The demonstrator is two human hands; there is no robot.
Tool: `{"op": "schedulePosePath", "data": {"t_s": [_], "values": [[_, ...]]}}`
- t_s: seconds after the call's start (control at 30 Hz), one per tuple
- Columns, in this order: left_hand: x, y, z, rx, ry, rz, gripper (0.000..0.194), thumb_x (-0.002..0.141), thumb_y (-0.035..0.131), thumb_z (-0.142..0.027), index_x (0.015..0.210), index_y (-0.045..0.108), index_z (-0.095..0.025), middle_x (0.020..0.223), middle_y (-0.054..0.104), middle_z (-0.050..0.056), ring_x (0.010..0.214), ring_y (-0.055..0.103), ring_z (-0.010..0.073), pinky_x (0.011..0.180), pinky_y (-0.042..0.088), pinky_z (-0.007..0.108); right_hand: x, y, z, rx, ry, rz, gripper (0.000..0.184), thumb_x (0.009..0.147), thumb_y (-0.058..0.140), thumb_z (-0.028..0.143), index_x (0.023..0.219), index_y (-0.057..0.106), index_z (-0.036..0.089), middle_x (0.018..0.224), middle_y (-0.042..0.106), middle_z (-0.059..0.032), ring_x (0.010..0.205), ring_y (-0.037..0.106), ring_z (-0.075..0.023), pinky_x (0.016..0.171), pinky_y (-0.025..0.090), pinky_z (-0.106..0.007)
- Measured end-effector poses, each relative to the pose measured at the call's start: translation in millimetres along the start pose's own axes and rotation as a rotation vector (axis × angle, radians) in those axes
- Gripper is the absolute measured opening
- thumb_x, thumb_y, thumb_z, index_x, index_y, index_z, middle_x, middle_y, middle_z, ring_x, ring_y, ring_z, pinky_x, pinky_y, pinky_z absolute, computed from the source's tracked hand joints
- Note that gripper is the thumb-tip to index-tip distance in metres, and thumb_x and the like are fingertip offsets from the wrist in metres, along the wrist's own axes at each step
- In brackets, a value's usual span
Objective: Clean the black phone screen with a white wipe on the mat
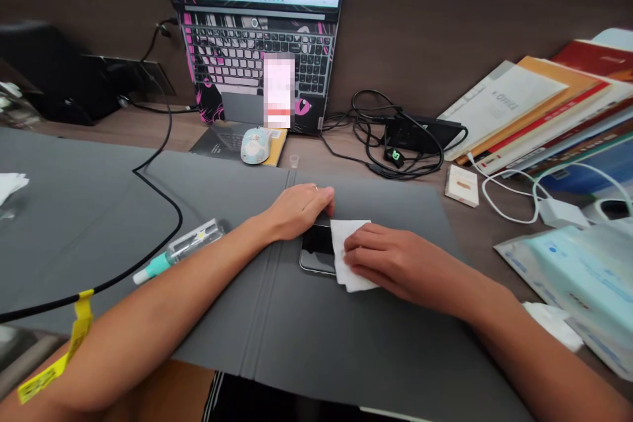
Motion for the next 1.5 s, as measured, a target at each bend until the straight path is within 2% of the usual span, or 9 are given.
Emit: {"op": "schedulePosePath", "data": {"t_s": [0.17,0.27,0.4,0.47,0.67,1.1,1.3,1.4,1.5], "values": [[1.9,0.0,1.0,0.021,-0.035,0.025,0.068,0.11,0.013,-0.042,0.083,0.072,-0.02,0.08,0.07,0.004,0.083,0.063,0.0204,0.082,0.046,0.034,4.6,-1.0,-1.3,-0.022,0.046,0.005,0.024,0.107,0.047,0.022,0.087,0.061,0.019,0.091,0.065,-0.0048,0.08,0.057,-0.018,0.069,0.046,-0.032],[3.1,2.3,0.9,0.07,-0.03,0.048,0.049,0.108,0.031,-0.036,0.083,0.071,-0.02,0.086,0.072,0.003,0.089,0.064,0.0208,0.085,0.048,0.035,12.7,2.1,-0.7,-0.085,0.052,-0.058,0.025,0.107,0.046,0.022,0.088,0.062,0.018,0.094,0.066,-0.0073,0.08,0.058,-0.0188,0.069,0.048,-0.032],[4.4,5.2,5.6,0.125,-0.045,0.062,0.021,0.103,0.056,-0.032,0.098,0.069,-0.017,0.097,0.071,0.005,0.096,0.066,0.0207,0.09,0.053,0.039,20.8,9.0,4.4,-0.122,-0.008,-0.134,0.025,0.108,0.045,0.023,0.103,0.068,0.014,0.107,0.07,-0.0114,0.096,0.063,-0.0228,0.083,0.054,-0.037],[4.8,5.5,8.4,0.125,-0.062,0.06,0.023,0.102,0.062,-0.037,0.108,0.068,-0.015,0.107,0.07,0.006,0.098,0.067,0.0204,0.091,0.056,0.042,23.4,12.7,8.6,-0.11,-0.052,-0.14,0.025,0.107,0.046,0.023,0.117,0.067,0.013,0.118,0.07,-0.013,0.11,0.063,-0.026,0.093,0.055,-0.042],[3.7,2.0,7.0,0.091,-0.094,0.041,0.027,0.099,0.041,-0.018,0.11,0.065,-0.021,0.106,0.072,0.005,0.103,0.065,0.0228,0.095,0.051,0.04,29.3,10.6,8.7,-0.001,-0.114,-0.132,0.031,0.107,0.045,0.019,0.13,0.063,0.011,0.128,0.07,-0.0119,0.121,0.058,-0.028,0.103,0.054,-0.046],[3.5,-3.2,8.2,-0.057,-0.165,-0.07,0.03,0.09,0.028,-0.022,0.081,0.057,-0.021,0.084,0.067,0.005,0.081,0.06,0.0215,0.073,0.044,0.033,32.5,9.9,8.7,0.017,-0.081,-0.087,0.034,0.105,0.055,0.033,0.129,0.066,0.013,0.128,0.07,-0.0136,0.122,0.059,-0.0305,0.102,0.054,-0.049],[2.8,-4.0,9.4,-0.069,-0.181,-0.078,0.034,0.098,0.03,-0.018,0.083,0.06,-0.019,0.078,0.066,0.001,0.075,0.06,0.0184,0.07,0.045,0.032,22.6,2.5,3.3,0.006,-0.051,-0.093,0.027,0.106,0.049,0.027,0.103,0.072,0.014,0.1,0.072,-0.0101,0.09,0.065,-0.0231,0.078,0.056,-0.04],[3.3,-3.0,8.7,-0.044,-0.172,-0.062,0.029,0.105,0.043,-0.024,0.086,0.064,-0.017,0.084,0.067,0.001,0.08,0.064,0.017,0.077,0.051,0.033,25.6,7.4,7.3,-0.022,-0.072,-0.101,0.031,0.106,0.051,0.034,0.118,0.069,0.011,0.113,0.072,-0.0134,0.104,0.065,-0.0259,0.091,0.055,-0.042],[3.7,-0.3,9.4,-0.017,-0.161,-0.035,0.025,0.102,0.062,-0.038,0.097,0.067,-0.014,0.095,0.069,0.003,0.088,0.067,0.0177,0.084,0.057,0.037,31.1,12.1,11.1,-0.072,-0.095,-0.116,0.055,0.102,0.057,0.047,0.136,0.06,0.004,0.129,0.067,-0.0191,0.122,0.059,-0.0321,0.103,0.051,-0.048]]}}
Point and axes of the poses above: each hand's wrist, its own x-axis towards the middle knuckle, its own y-axis out of the palm, z = x × y, the point moved 8 cm from there along x, towards the middle knuckle
